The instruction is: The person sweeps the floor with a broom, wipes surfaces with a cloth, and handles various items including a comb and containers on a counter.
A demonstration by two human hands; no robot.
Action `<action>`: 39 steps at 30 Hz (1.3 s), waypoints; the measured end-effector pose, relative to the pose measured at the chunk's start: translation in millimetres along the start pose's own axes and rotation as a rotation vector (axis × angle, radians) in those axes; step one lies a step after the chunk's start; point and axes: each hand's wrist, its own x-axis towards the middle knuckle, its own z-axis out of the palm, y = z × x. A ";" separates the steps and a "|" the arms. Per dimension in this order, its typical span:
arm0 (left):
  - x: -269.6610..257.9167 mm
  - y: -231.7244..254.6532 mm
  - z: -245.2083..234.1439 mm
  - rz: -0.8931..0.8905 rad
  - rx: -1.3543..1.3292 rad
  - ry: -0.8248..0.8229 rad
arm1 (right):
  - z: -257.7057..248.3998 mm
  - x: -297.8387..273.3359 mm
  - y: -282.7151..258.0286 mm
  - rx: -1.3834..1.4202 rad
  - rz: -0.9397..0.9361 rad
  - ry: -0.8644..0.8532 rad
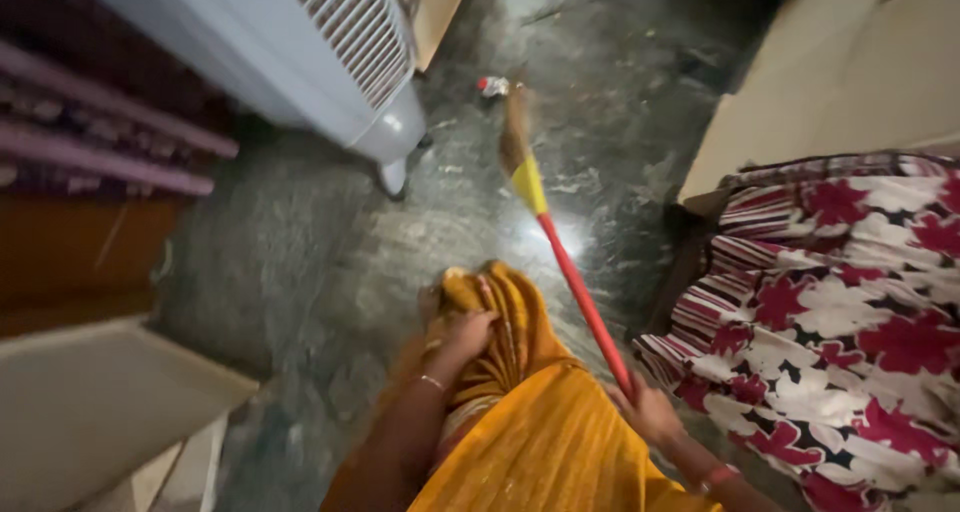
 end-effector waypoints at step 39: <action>-42.1 -84.5 -232.6 0.367 -0.418 0.744 | -159.2 150.0 -237.3 1.650 -0.130 0.307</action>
